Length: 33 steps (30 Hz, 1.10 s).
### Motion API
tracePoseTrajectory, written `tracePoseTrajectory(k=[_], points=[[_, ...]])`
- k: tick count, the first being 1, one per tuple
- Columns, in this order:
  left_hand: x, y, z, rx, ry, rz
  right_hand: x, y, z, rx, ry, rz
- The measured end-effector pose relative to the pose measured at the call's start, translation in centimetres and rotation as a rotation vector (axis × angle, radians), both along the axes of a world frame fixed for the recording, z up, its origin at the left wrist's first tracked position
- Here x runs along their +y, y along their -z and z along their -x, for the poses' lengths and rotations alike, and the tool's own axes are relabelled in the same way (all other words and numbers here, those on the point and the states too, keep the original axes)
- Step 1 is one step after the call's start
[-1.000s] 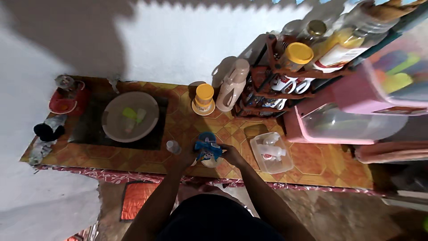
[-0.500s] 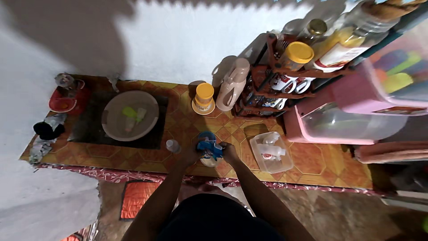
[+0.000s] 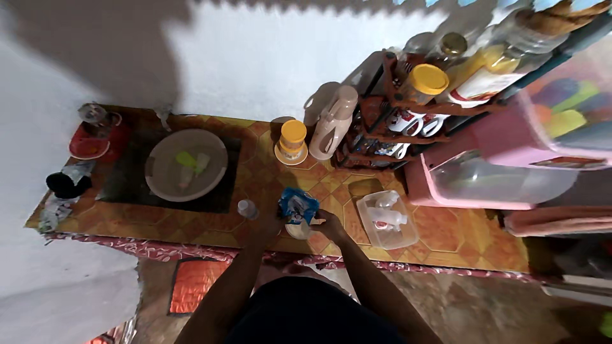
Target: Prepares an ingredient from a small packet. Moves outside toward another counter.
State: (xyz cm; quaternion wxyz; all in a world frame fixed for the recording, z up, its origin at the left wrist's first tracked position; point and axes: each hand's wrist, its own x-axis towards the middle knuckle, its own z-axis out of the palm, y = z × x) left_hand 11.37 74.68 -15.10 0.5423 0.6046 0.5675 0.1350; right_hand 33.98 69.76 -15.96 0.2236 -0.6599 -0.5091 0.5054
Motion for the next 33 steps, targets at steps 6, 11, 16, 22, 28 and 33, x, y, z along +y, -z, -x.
tracePoseTrajectory(k=[6, 11, 16, 22, 28, 33], points=[[0.2, 0.1, 0.0, 0.028, 0.009, 0.045, 0.3, 0.4, 0.5, -0.107, -0.030, -0.056], [0.2, -0.7, 0.1, 0.039, 0.027, 0.031, 0.6, -0.2, 0.8, -0.169, -0.065, -0.040], [0.1, 0.3, 0.4, 0.041, 0.029, 0.009, 0.9, -0.6, 1.3, -0.232, -0.064, -0.016], [0.0, 1.1, 0.3, 0.027, 0.020, -0.005, 1.0, -0.6, 1.9, -0.306, -0.045, -0.010], [-0.2, 1.4, 0.2, -0.009, 0.001, 0.002, 0.6, -0.1, 1.0, -0.181, -0.062, -0.012], [-0.2, 1.7, 0.1, -0.037, -0.005, -0.003, 0.2, 0.2, 1.1, -0.105, -0.015, -0.008]])
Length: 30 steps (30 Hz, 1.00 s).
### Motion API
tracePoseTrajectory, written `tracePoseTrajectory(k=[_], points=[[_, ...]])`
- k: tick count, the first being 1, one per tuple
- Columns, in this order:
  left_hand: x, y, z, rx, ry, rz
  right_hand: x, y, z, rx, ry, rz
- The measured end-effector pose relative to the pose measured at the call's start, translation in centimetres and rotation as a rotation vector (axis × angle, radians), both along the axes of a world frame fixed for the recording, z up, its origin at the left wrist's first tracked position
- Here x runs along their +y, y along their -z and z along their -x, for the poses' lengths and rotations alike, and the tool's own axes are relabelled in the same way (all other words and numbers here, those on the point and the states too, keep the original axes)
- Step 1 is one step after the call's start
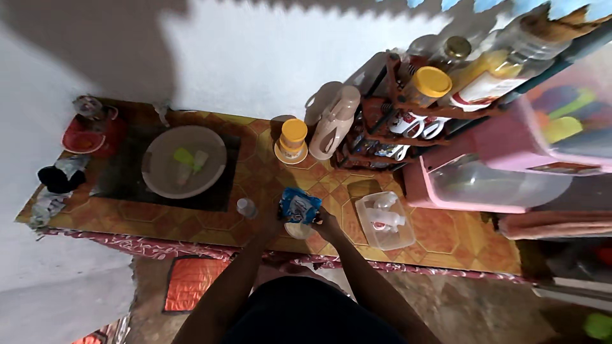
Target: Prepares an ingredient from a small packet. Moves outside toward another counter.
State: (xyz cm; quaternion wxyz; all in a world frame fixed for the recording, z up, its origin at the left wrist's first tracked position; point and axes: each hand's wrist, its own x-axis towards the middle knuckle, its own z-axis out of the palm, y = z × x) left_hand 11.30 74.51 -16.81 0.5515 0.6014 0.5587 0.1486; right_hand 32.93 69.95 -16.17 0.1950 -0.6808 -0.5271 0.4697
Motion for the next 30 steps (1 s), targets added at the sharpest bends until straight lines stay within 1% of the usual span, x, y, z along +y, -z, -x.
tracePoseTrajectory(k=[3, 8, 13, 18, 21, 22, 23, 25, 26, 30], points=[[0.0, -0.1, -0.1, -0.006, -0.004, 0.007, 0.0, 0.0, 0.4, -0.024, 0.045, 0.000], [-0.1, -0.3, -0.2, 0.031, 0.018, 0.005, 0.4, -0.1, 0.9, -0.103, -0.012, 0.030], [-0.4, -0.5, -0.1, 0.071, 0.029, 0.016, 0.3, -0.3, 0.5, -0.087, -0.022, 0.042], [-0.5, -0.5, 0.0, 0.020, -0.022, 0.036, -1.0, -0.9, 0.2, -0.045, 0.153, -0.040], [-0.5, -0.1, 0.0, 0.003, -0.035, 0.065, -2.5, -1.1, 1.1, -0.060, 0.288, -0.159], [-0.5, -0.1, -0.1, -0.002, -0.041, 0.069, -3.0, -1.0, 1.5, -0.078, 0.272, -0.185], [-0.6, -0.1, -0.2, -0.017, -0.052, 0.071, -3.4, -0.8, 1.8, -0.111, 0.191, -0.199], [-1.0, 0.3, -0.4, -0.069, -0.091, 0.074, -3.7, 0.1, 2.0, -0.185, -0.026, -0.161], [-1.2, 0.8, -0.5, -0.109, -0.115, 0.068, -3.7, 0.2, 2.1, -0.191, -0.057, -0.152], [-1.4, 0.6, -0.5, -0.135, -0.145, 0.056, -3.8, -0.8, 2.5, -0.197, 0.087, -0.264]])
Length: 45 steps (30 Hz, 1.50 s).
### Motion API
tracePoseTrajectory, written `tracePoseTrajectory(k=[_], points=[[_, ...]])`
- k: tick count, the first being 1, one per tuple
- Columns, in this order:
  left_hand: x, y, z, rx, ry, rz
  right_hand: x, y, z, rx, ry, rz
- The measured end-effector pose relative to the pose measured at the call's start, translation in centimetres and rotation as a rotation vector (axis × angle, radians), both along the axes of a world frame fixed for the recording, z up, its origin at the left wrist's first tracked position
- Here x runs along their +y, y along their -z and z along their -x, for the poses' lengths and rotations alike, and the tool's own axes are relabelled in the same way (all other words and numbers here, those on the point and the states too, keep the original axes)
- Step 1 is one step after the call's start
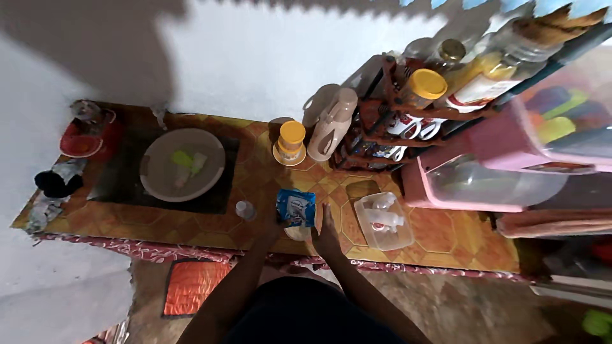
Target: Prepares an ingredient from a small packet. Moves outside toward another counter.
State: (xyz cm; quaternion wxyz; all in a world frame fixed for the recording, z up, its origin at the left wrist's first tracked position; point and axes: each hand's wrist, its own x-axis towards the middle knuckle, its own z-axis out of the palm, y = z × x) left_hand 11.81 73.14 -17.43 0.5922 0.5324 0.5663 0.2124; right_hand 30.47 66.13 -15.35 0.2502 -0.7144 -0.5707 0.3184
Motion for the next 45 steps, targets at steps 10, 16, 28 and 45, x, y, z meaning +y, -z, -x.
tracePoseTrajectory(k=[10, 16, 28, 45], points=[[0.1, 0.2, 0.1, 0.040, 0.022, -0.002, -0.8, 2.6, -0.3, 0.039, -0.084, 0.010], [0.4, 0.0, 0.2, 0.066, 0.037, 0.000, -0.2, 1.9, -0.2, 0.018, -0.005, -0.087], [0.8, -0.1, 0.2, 0.051, 0.120, -0.052, 2.8, 1.1, -2.5, 0.178, 0.023, 0.129], [0.9, -1.0, 1.0, 0.142, 0.174, -0.082, 3.6, 0.4, -2.0, 0.033, -0.070, 0.221]])
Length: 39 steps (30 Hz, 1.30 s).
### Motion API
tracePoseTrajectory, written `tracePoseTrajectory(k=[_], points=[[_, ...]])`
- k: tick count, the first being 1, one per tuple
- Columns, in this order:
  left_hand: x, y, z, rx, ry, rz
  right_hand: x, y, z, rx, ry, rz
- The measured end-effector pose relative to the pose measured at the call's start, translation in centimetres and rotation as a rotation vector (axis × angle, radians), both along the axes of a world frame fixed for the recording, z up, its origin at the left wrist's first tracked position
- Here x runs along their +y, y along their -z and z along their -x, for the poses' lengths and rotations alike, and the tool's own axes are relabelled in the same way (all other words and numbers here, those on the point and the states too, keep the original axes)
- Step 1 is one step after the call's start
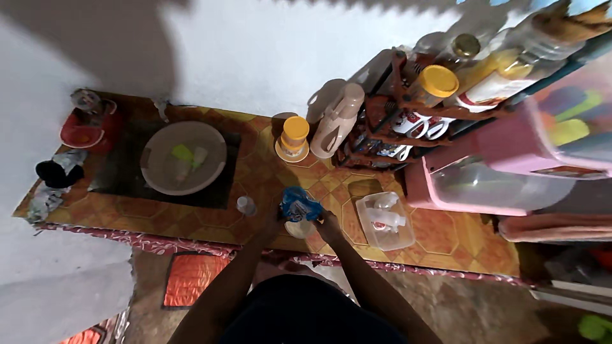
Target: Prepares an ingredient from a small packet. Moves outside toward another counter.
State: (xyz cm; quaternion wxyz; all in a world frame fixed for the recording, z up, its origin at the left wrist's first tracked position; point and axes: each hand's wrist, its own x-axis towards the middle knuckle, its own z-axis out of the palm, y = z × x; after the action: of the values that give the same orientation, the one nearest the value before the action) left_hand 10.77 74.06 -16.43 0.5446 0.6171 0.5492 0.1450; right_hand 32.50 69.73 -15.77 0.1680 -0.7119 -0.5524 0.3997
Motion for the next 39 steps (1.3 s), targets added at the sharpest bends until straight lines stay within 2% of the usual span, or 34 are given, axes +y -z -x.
tracePoseTrajectory(k=[3, 6, 12, 17, 23, 30, 35, 39], points=[[-0.1, 0.0, -0.1, 0.032, 0.001, -0.014, 0.3, -0.7, 0.2, -0.054, -0.018, 0.104], [-0.1, 0.6, -0.3, 0.076, 0.026, -0.040, 0.3, -0.6, 0.4, -0.076, -0.025, 0.123], [-0.4, -1.6, -1.5, 0.253, 0.089, -0.044, 0.4, 0.1, 1.1, -0.083, 0.034, 0.131], [-0.3, -1.3, -1.5, 0.211, 0.083, -0.071, 0.3, -0.4, 1.5, -0.060, 0.069, 0.121], [-0.2, -2.4, -2.1, 0.276, 0.133, -0.054, -0.1, -0.6, 2.4, -0.067, 0.132, 0.081], [-0.4, -1.1, -1.8, 0.230, 0.098, -0.027, 0.3, -0.6, 1.8, -0.141, 0.057, 0.163], [-0.4, -1.8, -1.9, 0.289, 0.103, -0.009, 0.6, -1.9, 1.8, -0.115, 0.034, 0.212], [-0.4, -1.2, -1.7, 0.215, 0.006, 0.030, 0.3, -0.5, 0.9, -0.028, 0.008, 0.156]])
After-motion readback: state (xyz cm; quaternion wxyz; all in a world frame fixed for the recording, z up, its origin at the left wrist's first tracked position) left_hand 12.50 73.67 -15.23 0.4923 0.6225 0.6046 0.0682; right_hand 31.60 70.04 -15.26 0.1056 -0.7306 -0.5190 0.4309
